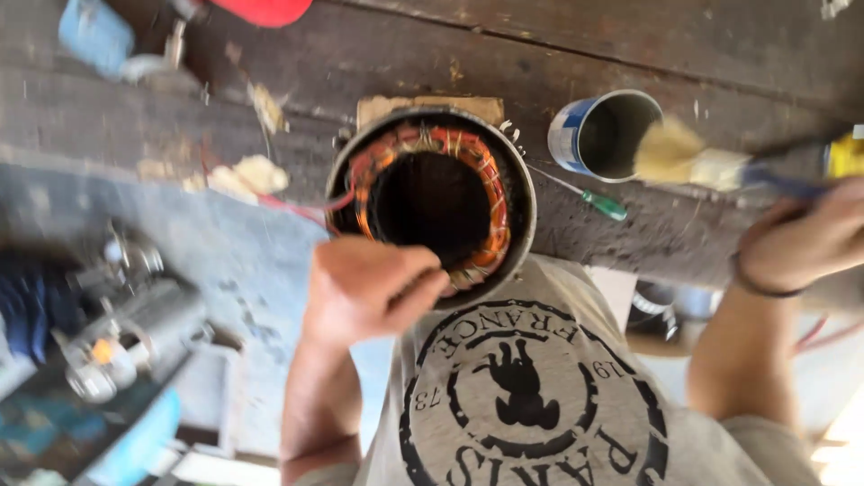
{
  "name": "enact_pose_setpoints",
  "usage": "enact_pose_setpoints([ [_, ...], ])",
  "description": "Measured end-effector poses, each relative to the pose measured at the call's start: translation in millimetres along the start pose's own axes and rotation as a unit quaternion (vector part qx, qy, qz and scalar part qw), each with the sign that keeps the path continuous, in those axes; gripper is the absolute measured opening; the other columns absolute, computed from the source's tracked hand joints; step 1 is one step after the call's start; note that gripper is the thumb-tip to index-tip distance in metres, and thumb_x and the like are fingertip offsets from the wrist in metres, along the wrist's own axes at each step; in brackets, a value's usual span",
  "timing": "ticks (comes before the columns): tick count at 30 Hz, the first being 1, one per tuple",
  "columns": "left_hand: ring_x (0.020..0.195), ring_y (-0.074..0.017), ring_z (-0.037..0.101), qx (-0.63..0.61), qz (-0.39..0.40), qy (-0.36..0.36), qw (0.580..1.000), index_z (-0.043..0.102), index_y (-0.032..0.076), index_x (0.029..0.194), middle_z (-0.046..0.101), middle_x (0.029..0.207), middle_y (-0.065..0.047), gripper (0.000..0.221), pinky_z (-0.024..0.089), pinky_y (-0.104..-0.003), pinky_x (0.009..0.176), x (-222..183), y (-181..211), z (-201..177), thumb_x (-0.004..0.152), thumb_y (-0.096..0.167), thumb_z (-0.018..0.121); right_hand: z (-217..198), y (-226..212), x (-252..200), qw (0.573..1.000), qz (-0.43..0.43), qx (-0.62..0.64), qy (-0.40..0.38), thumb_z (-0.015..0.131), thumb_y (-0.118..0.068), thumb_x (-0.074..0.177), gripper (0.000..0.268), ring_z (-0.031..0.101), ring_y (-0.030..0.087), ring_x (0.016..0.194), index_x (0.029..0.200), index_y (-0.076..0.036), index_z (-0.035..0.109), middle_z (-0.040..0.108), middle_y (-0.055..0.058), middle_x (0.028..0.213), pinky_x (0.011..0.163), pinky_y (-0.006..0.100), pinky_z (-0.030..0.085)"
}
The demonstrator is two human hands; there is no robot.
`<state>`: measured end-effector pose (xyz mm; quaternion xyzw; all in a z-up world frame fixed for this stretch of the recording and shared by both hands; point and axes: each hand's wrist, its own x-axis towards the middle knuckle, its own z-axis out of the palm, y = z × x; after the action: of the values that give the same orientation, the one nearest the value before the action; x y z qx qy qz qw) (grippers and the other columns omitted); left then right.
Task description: Applying insulating varnish to the copper windings of an electric motor stator and using a screwdriver to adjust the wire positions.
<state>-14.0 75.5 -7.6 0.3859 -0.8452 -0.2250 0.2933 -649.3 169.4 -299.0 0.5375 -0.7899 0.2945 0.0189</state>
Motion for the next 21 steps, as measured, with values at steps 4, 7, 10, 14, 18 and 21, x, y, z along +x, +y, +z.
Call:
enact_pose_setpoints([
  [4, 0.045, -0.0082, 0.046, -0.024, -0.053, 0.015, 0.998, 0.067, 0.014, 0.078, 0.049, 0.052, 0.006, 0.020, 0.036, -0.025, 0.043, 8, 11, -4, 0.098, 0.014, 0.067, -11, -211, 34, 0.957, -0.136, 0.249, 0.052, 0.072, -0.008, 0.107, 0.013, 0.062, 0.031, 0.083, 0.105, 0.004, 0.065, 0.066, 0.021, 0.094, 0.076, 0.044, 0.050],
  [7, 0.046, -0.0097, 0.042, -0.029, -0.087, 0.027, 0.995, 0.069, 0.014, 0.081, 0.045, 0.052, 0.005, 0.016, 0.034, -0.025, 0.046, 1, 16, 2, 0.097, 0.012, 0.070, -9, -253, 32, 0.957, -0.135, 0.231, -0.111, 0.079, -0.033, 0.108, 0.034, 0.061, 0.023, 0.074, 0.105, 0.000, 0.069, 0.067, 0.012, 0.086, 0.068, 0.038, 0.045],
  [10, 0.047, -0.0134, 0.039, -0.042, -0.091, 0.070, 0.993, 0.072, 0.011, 0.087, 0.044, 0.054, 0.003, 0.009, 0.034, -0.028, 0.049, 1, 15, 5, 0.096, 0.009, 0.073, -10, -257, 37, 0.944, -0.122, 0.269, -0.144, 0.078, -0.040, 0.103, 0.047, 0.061, 0.020, 0.072, 0.121, 0.001, 0.062, 0.066, 0.012, 0.085, 0.065, 0.034, 0.046],
  [14, 0.050, -0.0170, 0.043, -0.050, -0.068, 0.099, 0.992, 0.072, 0.008, 0.089, 0.055, 0.060, 0.002, 0.010, 0.036, -0.031, 0.051, 0, 10, 6, 0.098, 0.010, 0.070, -10, -223, 16, 0.943, -0.088, 0.315, -0.056, 0.066, -0.048, 0.108, 0.049, 0.045, 0.020, 0.071, 0.109, 0.000, 0.052, 0.051, 0.010, 0.087, 0.066, 0.036, 0.037],
  [18, 0.048, -0.0167, 0.050, -0.085, -0.030, 0.108, 0.990, 0.073, 0.005, 0.088, 0.061, 0.061, -0.001, 0.012, 0.038, -0.031, 0.049, 2, 1, 5, 0.098, 0.009, 0.068, -12, -229, -34, 0.958, -0.109, 0.060, -0.258, 0.075, -0.004, 0.106, 0.009, 0.070, 0.020, 0.078, 0.112, -0.002, 0.070, 0.074, 0.011, 0.095, 0.065, 0.032, 0.057],
  [21, 0.046, -0.0170, 0.047, -0.103, -0.022, 0.085, 0.991, 0.071, 0.006, 0.087, 0.055, 0.057, 0.000, 0.012, 0.037, -0.031, 0.048, 6, -1, 0, 0.098, 0.010, 0.067, 5, -243, -57, 0.942, -0.120, -0.060, -0.308, 0.081, -0.043, 0.090, 0.054, 0.062, 0.026, 0.106, 0.132, -0.013, 0.066, 0.068, 0.009, 0.117, 0.068, 0.038, 0.056],
])
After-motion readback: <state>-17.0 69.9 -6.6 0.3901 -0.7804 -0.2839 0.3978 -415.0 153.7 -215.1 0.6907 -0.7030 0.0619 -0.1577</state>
